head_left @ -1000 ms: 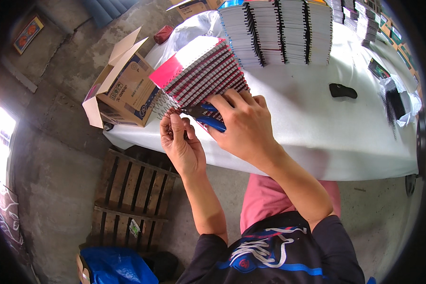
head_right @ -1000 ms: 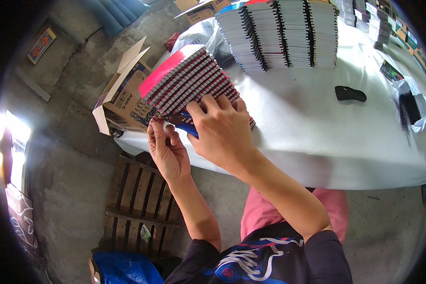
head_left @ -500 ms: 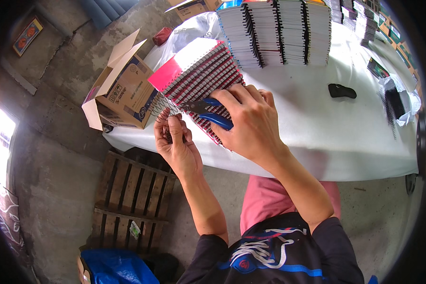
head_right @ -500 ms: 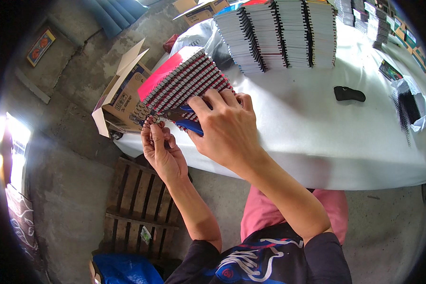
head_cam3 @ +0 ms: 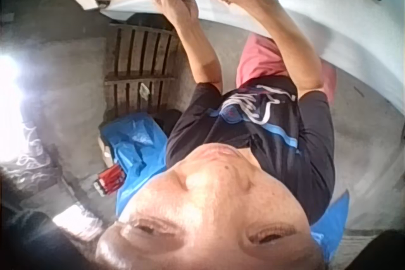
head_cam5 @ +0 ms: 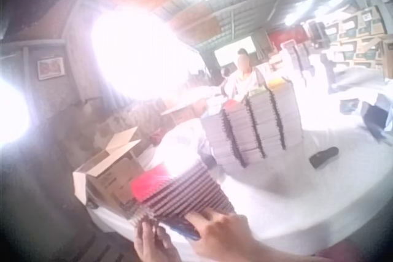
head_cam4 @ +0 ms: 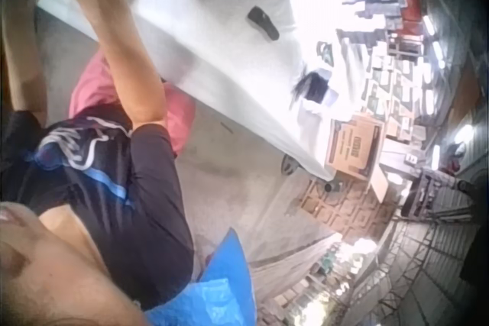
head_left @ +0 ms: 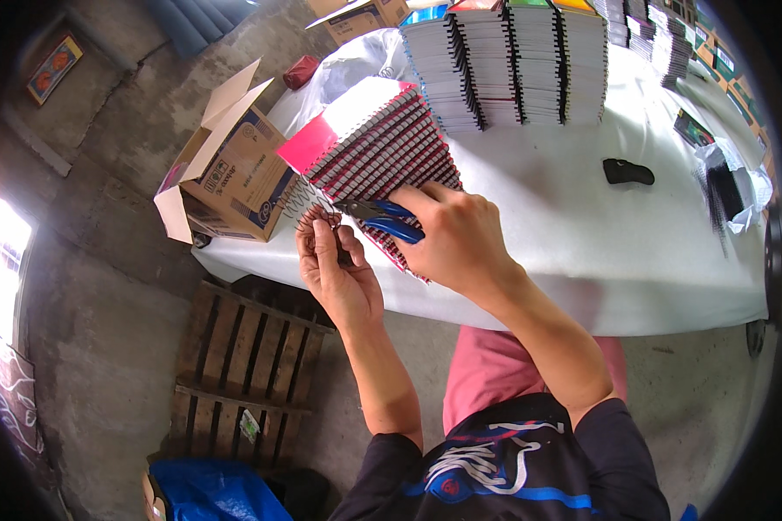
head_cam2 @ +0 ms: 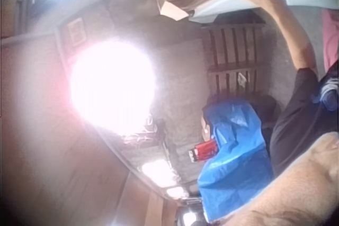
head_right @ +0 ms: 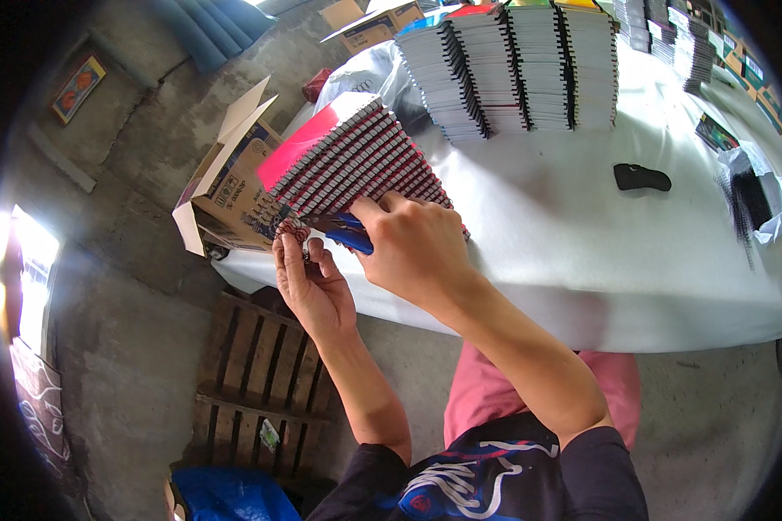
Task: The person uses pliers to trim the spiral binding edges of a stack of pink notebooks. They repeatedly reposition the stack and cut along the binding, then place the trimmed notebooks back on the table.
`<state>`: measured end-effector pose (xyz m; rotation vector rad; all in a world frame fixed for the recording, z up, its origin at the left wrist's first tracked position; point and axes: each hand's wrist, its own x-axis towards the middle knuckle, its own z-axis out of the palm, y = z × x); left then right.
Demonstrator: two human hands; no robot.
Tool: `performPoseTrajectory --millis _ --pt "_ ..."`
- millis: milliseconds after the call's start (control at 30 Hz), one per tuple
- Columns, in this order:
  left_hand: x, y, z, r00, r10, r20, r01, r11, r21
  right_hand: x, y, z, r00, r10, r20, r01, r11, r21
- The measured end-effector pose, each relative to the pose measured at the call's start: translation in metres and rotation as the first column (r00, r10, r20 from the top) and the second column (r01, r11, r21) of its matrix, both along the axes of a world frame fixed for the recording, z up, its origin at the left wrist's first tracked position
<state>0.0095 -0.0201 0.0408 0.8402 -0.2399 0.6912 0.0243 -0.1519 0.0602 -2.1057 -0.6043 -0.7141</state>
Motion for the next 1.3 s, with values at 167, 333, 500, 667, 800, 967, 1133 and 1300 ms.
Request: performPoseTrajectory --millis 167,333,500,667,800,967,1133,1300 --pt "0.003 0.011 0.000 0.923 -0.371 0.104 0.385 0.901 -0.200 -0.003 -0.009 0.009 0.978 -0.088 0.187 0.094 0.995 -0.021" --pt "0.002 0.007 0.003 0.912 -0.394 0.112 0.410 0.871 -0.271 -0.003 -0.005 0.012 0.969 -0.140 0.204 0.156 0.985 -0.067" --pt "-0.001 0.001 0.007 0.933 -0.330 0.142 0.354 0.910 -0.217 -0.002 0.003 0.014 0.967 -0.122 0.223 0.136 0.990 -0.046" --pt "0.004 0.006 0.010 0.968 -0.238 0.081 0.249 0.951 -0.185 0.002 0.003 0.011 0.994 -0.032 0.108 0.034 0.999 -0.016" --pt "0.003 0.004 0.013 0.984 -0.167 0.069 0.173 0.980 -0.099 0.002 -0.007 0.014 0.996 -0.004 0.090 0.002 1.000 0.026" --pt "0.000 0.003 0.017 0.979 -0.188 0.075 0.198 0.965 -0.172 -0.002 -0.012 0.027 0.945 -0.133 0.298 0.145 0.989 -0.018" --pt "-0.002 0.004 0.020 0.972 -0.213 0.100 0.223 0.968 -0.114 0.000 -0.005 0.027 0.960 -0.148 0.239 0.168 0.984 -0.065" --pt "-0.005 -0.001 0.022 0.986 -0.143 0.083 0.147 0.988 -0.046 0.002 0.004 0.025 0.952 -0.147 0.270 0.168 0.984 -0.053"
